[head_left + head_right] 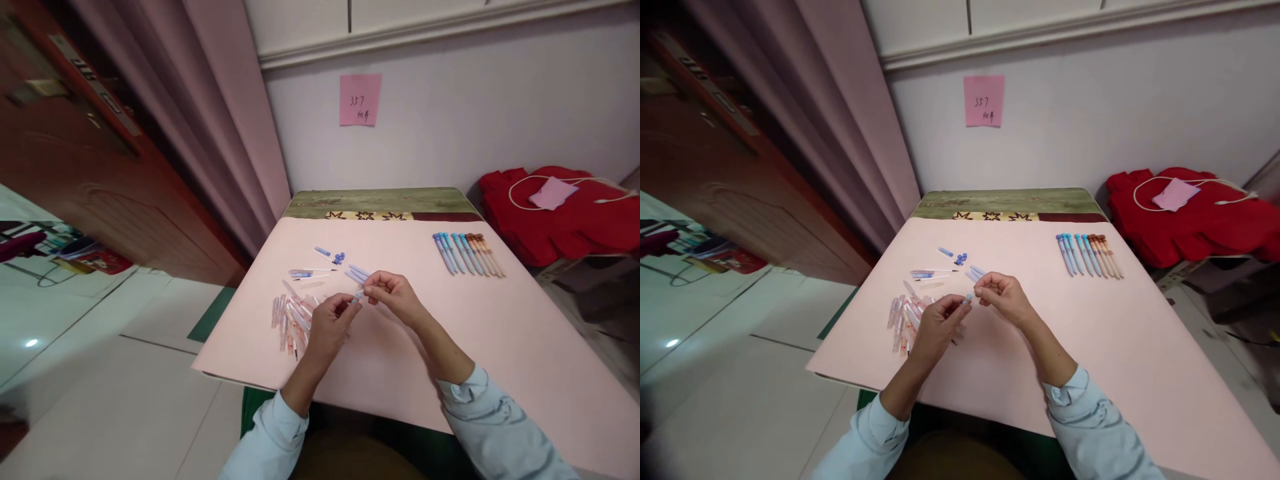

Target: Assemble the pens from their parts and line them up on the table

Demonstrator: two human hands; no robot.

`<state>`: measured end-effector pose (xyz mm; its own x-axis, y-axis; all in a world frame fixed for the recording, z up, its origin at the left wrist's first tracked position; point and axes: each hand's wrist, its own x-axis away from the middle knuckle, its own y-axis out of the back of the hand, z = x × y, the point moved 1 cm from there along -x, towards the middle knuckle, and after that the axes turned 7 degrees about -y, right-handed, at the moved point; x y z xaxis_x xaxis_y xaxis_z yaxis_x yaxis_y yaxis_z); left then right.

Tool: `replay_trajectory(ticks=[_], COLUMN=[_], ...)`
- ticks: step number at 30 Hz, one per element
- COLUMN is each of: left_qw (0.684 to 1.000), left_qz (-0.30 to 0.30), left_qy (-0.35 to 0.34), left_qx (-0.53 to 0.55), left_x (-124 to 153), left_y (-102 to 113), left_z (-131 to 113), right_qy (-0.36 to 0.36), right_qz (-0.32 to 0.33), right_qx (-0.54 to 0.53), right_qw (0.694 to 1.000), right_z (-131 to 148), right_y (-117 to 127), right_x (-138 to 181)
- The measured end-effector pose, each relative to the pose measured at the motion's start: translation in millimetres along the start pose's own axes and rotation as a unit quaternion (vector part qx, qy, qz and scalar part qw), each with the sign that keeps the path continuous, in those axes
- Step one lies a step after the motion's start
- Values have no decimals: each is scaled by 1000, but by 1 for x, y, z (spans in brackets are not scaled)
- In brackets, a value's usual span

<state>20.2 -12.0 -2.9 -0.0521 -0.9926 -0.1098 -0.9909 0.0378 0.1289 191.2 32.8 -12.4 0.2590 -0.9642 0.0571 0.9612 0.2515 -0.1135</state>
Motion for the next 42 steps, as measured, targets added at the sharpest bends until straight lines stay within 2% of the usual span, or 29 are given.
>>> replay_trajectory(ticks=[6,14,17,21,25,27,30,32,37,40,42], left_qw=[998,999,999,986,975,973,971,968,963,959,961], left_qz=[-52,-20,4,-7,-64,-101,-139,-155,-195,-225,-224], left_qy=[-31,-28,15,114,108,93,64,51,42,13,3], left_qx=[-1,5,42,123,182,188,184,190,180,171,165], left_x=[-1,3,4,4,0,-3,-8,-11,-12,-12,-11], left_y=[3,2,-1,-4,2,11,27,38,56,58,55], left_z=[3,2,4,6,0,-3,-5,-5,-4,-6,-8], right_qy=[10,-41,-42,-9,-6,-48,-94,-98,-104,-104,-96], right_qz=[-22,69,68,19,-85,-111,-106,-104,-112,-99,-92], right_qx=[39,26,1,8,72,168,351,422,503,530,543], right_qw=[999,996,997,1000,994,978,926,895,851,836,829], right_z=[4,-2,-4,-3,-7,-11,-14,-14,-12,-11,-11], right_y=[9,1,0,6,27,37,43,39,23,17,14], right_x=[2,2,2,0,-4,-4,-2,-1,0,0,1])
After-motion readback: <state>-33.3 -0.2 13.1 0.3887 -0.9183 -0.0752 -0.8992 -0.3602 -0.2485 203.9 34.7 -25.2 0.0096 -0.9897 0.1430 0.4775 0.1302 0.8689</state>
